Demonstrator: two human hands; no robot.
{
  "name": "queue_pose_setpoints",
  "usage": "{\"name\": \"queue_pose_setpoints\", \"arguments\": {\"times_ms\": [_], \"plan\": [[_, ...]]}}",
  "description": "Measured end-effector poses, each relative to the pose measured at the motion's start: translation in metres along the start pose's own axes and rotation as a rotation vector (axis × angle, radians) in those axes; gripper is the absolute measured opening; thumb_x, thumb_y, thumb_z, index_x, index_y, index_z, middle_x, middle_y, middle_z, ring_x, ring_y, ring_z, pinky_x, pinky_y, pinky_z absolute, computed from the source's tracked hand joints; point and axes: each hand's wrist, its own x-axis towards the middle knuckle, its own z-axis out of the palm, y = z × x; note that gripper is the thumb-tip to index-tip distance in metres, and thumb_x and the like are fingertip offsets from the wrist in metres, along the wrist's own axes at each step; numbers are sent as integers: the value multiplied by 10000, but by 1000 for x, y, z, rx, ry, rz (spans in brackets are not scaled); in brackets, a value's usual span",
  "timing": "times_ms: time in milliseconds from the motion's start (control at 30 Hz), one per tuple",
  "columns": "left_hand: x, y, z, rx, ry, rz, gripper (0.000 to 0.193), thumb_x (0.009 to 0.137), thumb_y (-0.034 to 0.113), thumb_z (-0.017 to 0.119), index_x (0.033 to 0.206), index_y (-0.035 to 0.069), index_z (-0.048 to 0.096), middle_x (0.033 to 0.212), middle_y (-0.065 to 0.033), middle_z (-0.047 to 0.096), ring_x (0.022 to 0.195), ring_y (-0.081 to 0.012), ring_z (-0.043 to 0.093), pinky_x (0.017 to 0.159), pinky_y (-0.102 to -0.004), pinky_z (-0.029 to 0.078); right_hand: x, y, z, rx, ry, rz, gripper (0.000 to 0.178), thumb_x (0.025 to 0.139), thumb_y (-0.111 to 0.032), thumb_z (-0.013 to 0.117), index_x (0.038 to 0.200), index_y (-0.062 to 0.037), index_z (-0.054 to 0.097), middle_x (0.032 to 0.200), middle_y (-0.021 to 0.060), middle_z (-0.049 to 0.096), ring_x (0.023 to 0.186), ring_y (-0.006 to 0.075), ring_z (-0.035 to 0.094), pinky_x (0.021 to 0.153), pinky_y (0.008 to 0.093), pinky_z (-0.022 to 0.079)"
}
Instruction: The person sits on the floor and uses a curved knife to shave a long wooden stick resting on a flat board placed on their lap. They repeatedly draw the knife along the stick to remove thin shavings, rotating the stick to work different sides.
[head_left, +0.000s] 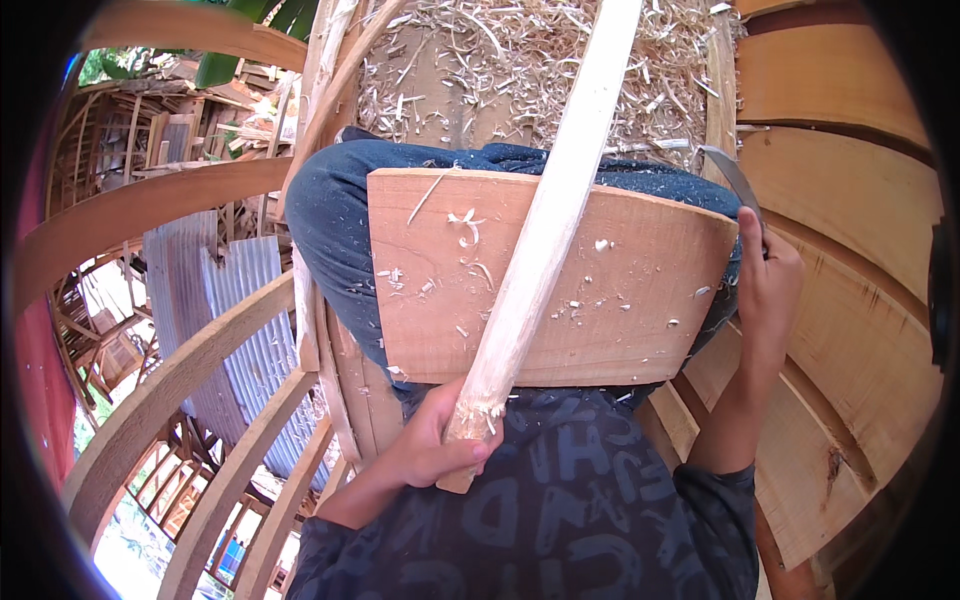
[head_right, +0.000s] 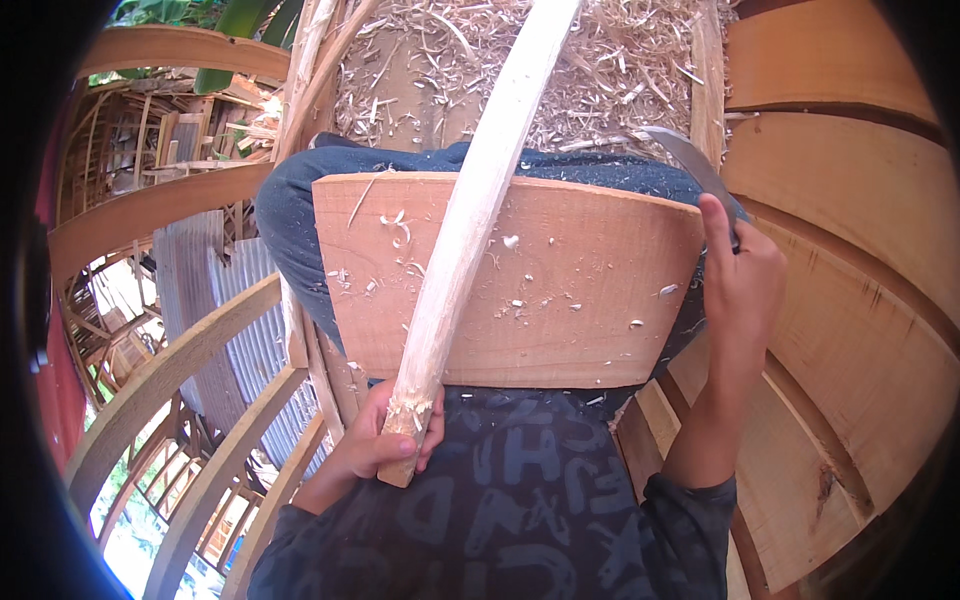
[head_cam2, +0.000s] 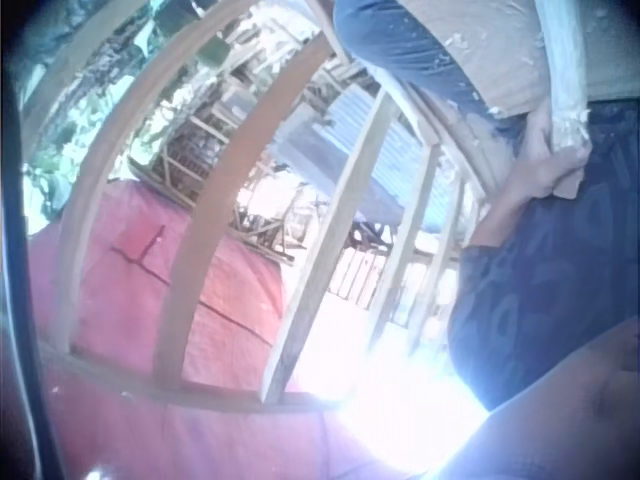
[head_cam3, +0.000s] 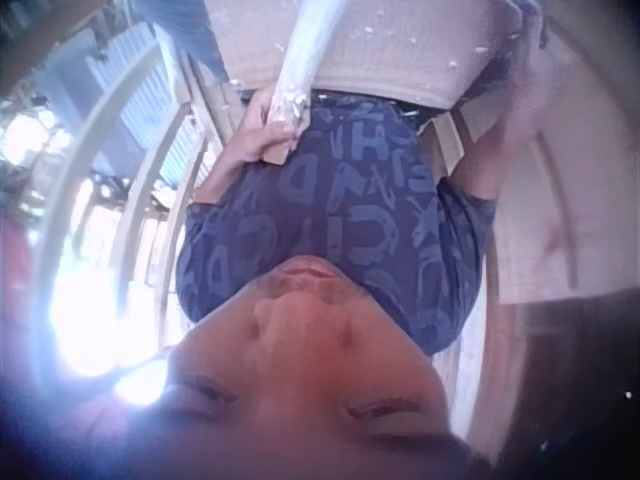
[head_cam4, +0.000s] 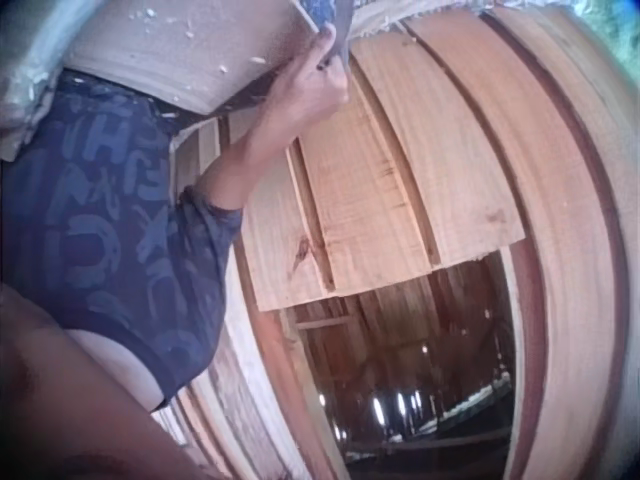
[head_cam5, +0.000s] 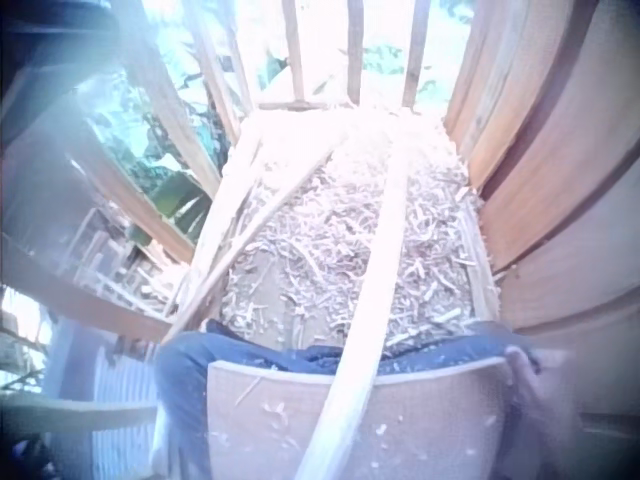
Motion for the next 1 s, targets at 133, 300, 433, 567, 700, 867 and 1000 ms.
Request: {"name": "queue_pose_setpoints", "arguments": {"times_ms": [133,300,433,567,700,867,1000], "plan": [[1,-2,-10,-126,-72,-37,573,646,360,747,1005,20,456,666,-69,501,544,-112,505,482,-234,463,-24,9,-7,99,-77,-56,537,843,-431,622,628,55,546,488,197,442,431,291,408,450,360,352],[5,-10,-20,-178,-227,-5,508,723,298,708,1057,24,441,742,-70,528,574,-105,540,493,-245,467,-68,-46,15,136,-276,-328,526,792,-446,668,576,16,540,490,178,481,434,347,500,434,385,379],[6,-6,-15,-128,-234,45,455,745,235,704,1049,25,438,748,-66,531,570,-107,545,486,-246,467,-63,-65,23,-93,-282,-525,548,796,-508,629,606,3,571,527,174,548,506,365,570,466,420,422],[7,-4,-19,-80,-269,70,393,785,189,685,1051,13,456,790,-55,542,646,-89,547,563,-237,470,-3,-35,11,-70,-114,-63,537,880,-448,550,701,56,601,573,223,542,506,345,529,509,417,398],[-1,9,-17,268,-134,258,391,790,216,683,1043,-11,489,800,-23,550,703,-88,560,620,-241,461,8,1,-1,150,-8,-202,508,926,-384,531,670,56,533,519,51,444,509,125,373,475,320,322],[-16,25,-23,769,77,243,469,740,323,655,1031,-26,540,878,-114,600,796,-256,590,728,-366,458,8,31,16,184,113,-152,557,900,-451,557,583,-14,421,522,-29,368,502,78,320,453,289,251],[-29,13,-32,1019,315,387,539,702,395,627,1018,-35,555,1020,-177,549,988,-314,537,813,-411,424,9,46,26,202,80,-212,532,876,-459,589,596,-18,488,520,-16,422,482,79,353,445,267,281]]}}
